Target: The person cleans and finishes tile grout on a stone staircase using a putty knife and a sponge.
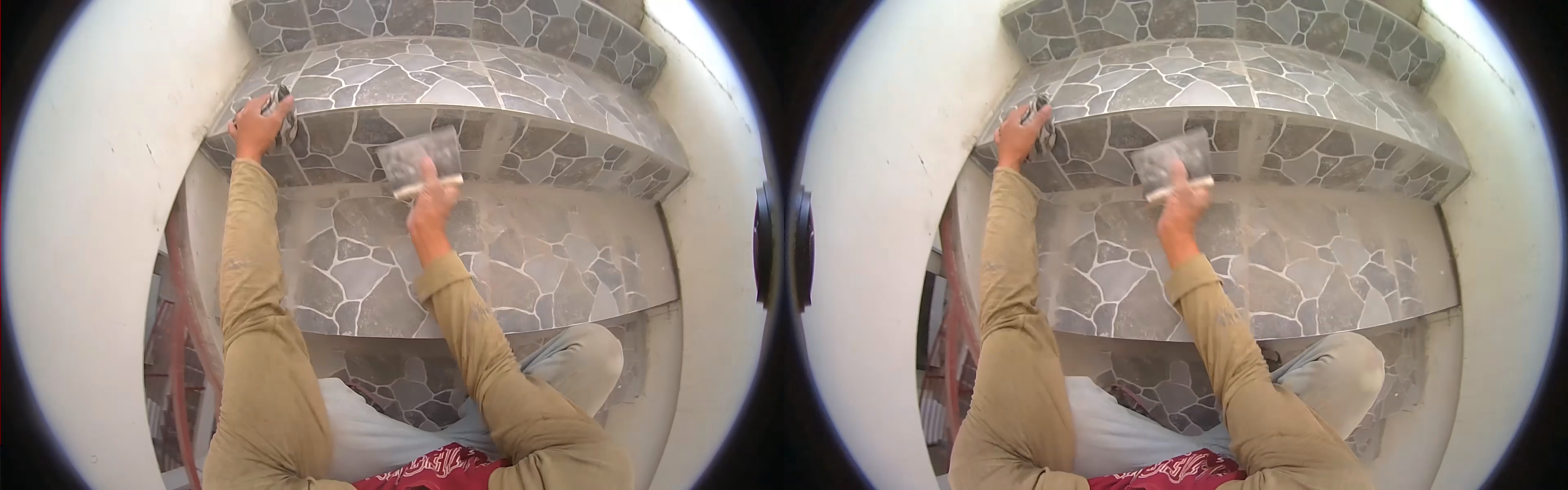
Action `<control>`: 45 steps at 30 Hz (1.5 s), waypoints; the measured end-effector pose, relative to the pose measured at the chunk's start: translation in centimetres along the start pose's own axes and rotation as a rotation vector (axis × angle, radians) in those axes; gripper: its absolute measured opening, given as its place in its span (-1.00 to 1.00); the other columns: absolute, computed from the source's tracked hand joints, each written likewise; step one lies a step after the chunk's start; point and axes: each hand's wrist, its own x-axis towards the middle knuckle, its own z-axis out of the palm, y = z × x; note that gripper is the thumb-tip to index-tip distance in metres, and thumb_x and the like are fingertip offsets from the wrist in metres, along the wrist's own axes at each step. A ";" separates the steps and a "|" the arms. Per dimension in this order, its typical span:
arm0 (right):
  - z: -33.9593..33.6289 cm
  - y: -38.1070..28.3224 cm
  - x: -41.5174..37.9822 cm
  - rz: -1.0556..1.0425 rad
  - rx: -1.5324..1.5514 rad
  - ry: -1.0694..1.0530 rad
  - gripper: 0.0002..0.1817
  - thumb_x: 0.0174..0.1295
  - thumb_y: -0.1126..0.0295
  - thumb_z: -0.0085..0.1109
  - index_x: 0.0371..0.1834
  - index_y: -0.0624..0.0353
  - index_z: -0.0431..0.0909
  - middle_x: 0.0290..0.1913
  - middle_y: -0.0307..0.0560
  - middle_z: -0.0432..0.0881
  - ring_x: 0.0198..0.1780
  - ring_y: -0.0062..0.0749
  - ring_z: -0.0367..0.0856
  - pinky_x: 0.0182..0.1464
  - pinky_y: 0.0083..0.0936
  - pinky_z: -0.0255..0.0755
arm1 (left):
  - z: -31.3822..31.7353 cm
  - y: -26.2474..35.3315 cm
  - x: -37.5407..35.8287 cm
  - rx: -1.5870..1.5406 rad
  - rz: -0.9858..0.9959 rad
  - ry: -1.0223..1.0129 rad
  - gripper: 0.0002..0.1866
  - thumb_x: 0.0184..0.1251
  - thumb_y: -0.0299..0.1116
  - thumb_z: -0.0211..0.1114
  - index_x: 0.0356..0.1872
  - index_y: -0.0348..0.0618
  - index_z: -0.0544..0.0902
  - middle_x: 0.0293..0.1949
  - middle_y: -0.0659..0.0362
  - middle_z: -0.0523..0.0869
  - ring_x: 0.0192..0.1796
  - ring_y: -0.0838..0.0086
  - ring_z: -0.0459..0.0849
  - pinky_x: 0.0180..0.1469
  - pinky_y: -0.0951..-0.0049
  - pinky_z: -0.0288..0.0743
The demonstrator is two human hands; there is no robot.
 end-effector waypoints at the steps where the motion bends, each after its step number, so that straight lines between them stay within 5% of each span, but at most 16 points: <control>1: -0.6 0.1 0.6 0.007 0.023 0.018 -0.84 0.31 0.52 0.43 -0.10 0.20 0.67 -0.16 -0.26 0.73 -0.29 -0.43 0.66 -0.23 -0.38 0.56 | 0.0 0.3 -0.4 0.077 0.012 -0.050 -0.17 0.23 0.45 0.32 0.23 -0.07 0.72 0.24 0.05 0.72 0.46 0.09 0.47 0.57 -0.21 -0.20; 3: -1.0 0.1 2.8 0.052 0.054 0.245 -0.71 0.22 0.51 0.52 -0.04 0.21 0.65 -0.09 -0.18 0.71 -0.24 -0.43 0.65 -0.15 -0.40 0.58 | -0.1 0.4 -0.6 0.083 0.030 -0.059 -0.17 0.23 0.45 0.32 0.25 -0.06 0.71 0.30 0.06 0.68 0.48 0.08 0.44 0.57 -0.24 -0.23; 6: 1.9 -1.5 4.4 0.123 0.046 0.213 -0.60 0.19 0.46 0.56 0.06 0.27 0.61 0.02 -0.14 0.69 -0.05 -0.38 0.66 0.00 -0.35 0.59 | 0.3 -0.2 -0.2 0.068 0.026 -0.058 -0.15 0.21 0.46 0.33 0.29 -0.04 0.68 0.38 0.08 0.62 0.53 0.08 0.38 0.56 -0.33 -0.31; 8: 2.4 -0.5 3.7 0.152 0.045 0.209 -0.53 0.18 0.43 0.57 0.12 0.29 0.59 0.09 -0.12 0.68 0.04 -0.36 0.67 0.08 -0.32 0.59 | -0.4 0.8 -0.4 0.085 -0.049 -0.119 -0.16 0.23 0.43 0.32 0.30 -0.06 0.68 0.39 0.05 0.60 0.51 0.04 0.40 0.57 -0.24 -0.14; 14: 2.4 0.3 3.7 0.204 0.140 0.229 -0.53 0.20 0.27 0.58 -0.01 0.28 0.53 0.02 -0.06 0.67 -0.21 -0.44 0.65 -0.24 -0.40 0.61 | -0.4 -0.7 2.2 0.208 0.047 -0.185 -0.16 0.28 0.35 0.32 0.37 -0.12 0.60 0.36 -0.08 0.59 0.45 -0.03 0.48 0.47 0.10 0.29; 18: 3.3 -1.1 3.5 0.109 0.144 0.183 -0.54 0.22 0.32 0.53 0.04 0.29 0.49 -0.01 -0.07 0.66 -0.30 -0.42 0.65 -0.51 -0.39 0.59 | 0.0 -0.1 5.1 0.430 0.229 -0.364 -0.10 0.35 0.28 0.29 0.39 -0.38 0.50 0.30 -0.31 0.59 0.38 -0.15 0.54 0.43 0.00 0.38; 19: 3.2 -0.8 3.6 0.139 0.156 0.196 -0.55 0.20 0.33 0.54 0.03 0.32 0.55 0.02 -0.05 0.68 -0.17 -0.36 0.67 -0.27 -0.32 0.60 | 0.0 -0.1 6.5 0.380 0.209 -0.567 -0.05 0.36 0.33 0.24 0.42 -0.43 0.45 0.38 -0.31 0.53 0.46 -0.13 0.47 0.50 0.03 0.32; 20: 2.7 -0.5 3.8 0.178 0.165 0.205 -0.56 0.18 0.34 0.56 0.02 0.36 0.62 0.05 -0.04 0.69 -0.04 -0.30 0.69 -0.04 -0.26 0.62 | 1.4 -2.4 7.6 0.463 0.275 -0.529 -0.02 0.38 0.37 0.18 0.44 -0.43 0.43 0.44 -0.30 0.47 0.52 -0.10 0.40 0.55 0.06 0.26; 22: 2.8 -0.9 3.8 0.298 0.163 0.236 -0.57 0.25 0.38 0.47 0.10 0.40 0.60 0.13 0.02 0.69 0.06 -0.25 0.69 0.10 -0.18 0.61 | 0.3 0.1 6.9 0.541 0.292 -0.538 -0.10 0.41 0.33 0.17 0.43 -0.33 0.48 0.42 -0.26 0.50 0.51 -0.08 0.40 0.54 0.08 0.25; 25: 3.1 -0.7 3.8 0.277 0.258 0.166 -0.57 0.17 0.43 0.50 0.07 0.33 0.61 0.03 -0.03 0.69 -0.10 -0.25 0.72 -0.08 -0.25 0.69 | 1.7 -2.8 9.9 0.431 0.292 -0.705 -0.31 0.29 0.15 0.37 0.30 -0.13 0.64 0.31 -0.14 0.57 0.32 -0.10 0.57 0.42 -0.03 0.36; 27: 2.9 -0.4 4.2 0.260 0.376 0.128 -0.56 0.18 0.49 0.45 0.13 0.34 0.59 0.06 -0.01 0.69 0.02 -0.21 0.71 0.18 -0.21 0.61 | 1.5 -1.1 10.0 0.466 0.317 -0.581 -0.41 0.42 0.05 0.25 0.26 -0.21 0.62 0.23 -0.21 0.62 0.23 -0.18 0.63 0.31 0.05 0.50; 30: 2.6 0.1 4.1 0.309 0.445 0.097 -0.58 0.18 0.57 0.39 0.13 0.34 0.58 0.11 0.00 0.68 0.10 -0.21 0.69 0.24 -0.21 0.58 | 0.3 2.7 7.7 0.479 0.396 -0.409 -0.47 0.45 0.01 0.23 0.18 -0.24 0.64 0.13 -0.23 0.69 0.24 -0.16 0.63 0.31 0.04 0.49; 32: 3.2 0.3 3.2 0.255 0.441 0.200 -0.57 0.18 0.62 0.38 0.14 0.33 0.58 0.12 -0.03 0.67 0.09 -0.24 0.69 0.22 -0.24 0.59 | 2.2 0.4 9.3 0.295 0.623 -0.392 -0.23 0.45 0.17 0.23 0.38 -0.36 0.51 0.38 -0.28 0.51 0.45 -0.06 0.45 0.50 0.11 0.27; 34: 3.8 0.6 2.6 0.189 0.443 0.269 -0.58 0.18 0.62 0.40 0.14 0.32 0.58 0.12 -0.05 0.67 0.09 -0.25 0.69 0.22 -0.27 0.59 | 2.4 0.5 8.6 0.140 0.453 -0.424 -0.24 0.42 0.19 0.25 0.36 -0.29 0.54 0.32 -0.25 0.57 0.42 -0.08 0.47 0.47 0.09 0.29; 36: 4.8 0.5 2.0 0.127 0.386 0.284 -0.56 0.19 0.59 0.46 0.15 0.32 0.58 0.13 -0.08 0.67 0.08 -0.31 0.68 0.20 -0.33 0.59 | 2.8 -0.5 8.9 0.072 0.481 -0.419 -0.40 0.42 0.04 0.30 0.24 -0.27 0.60 0.18 -0.23 0.62 0.28 -0.08 0.52 0.37 0.10 0.33; 45: 4.4 3.4 1.9 0.039 0.268 0.372 -0.55 0.18 0.53 0.55 0.11 0.25 0.58 0.08 -0.14 0.69 0.04 -0.42 0.64 0.20 -0.45 0.52 | 2.3 -0.1 8.7 0.049 0.499 -0.440 -0.47 0.42 -0.01 0.33 0.14 -0.31 0.62 0.08 -0.18 0.62 0.19 -0.07 0.53 0.28 0.09 0.35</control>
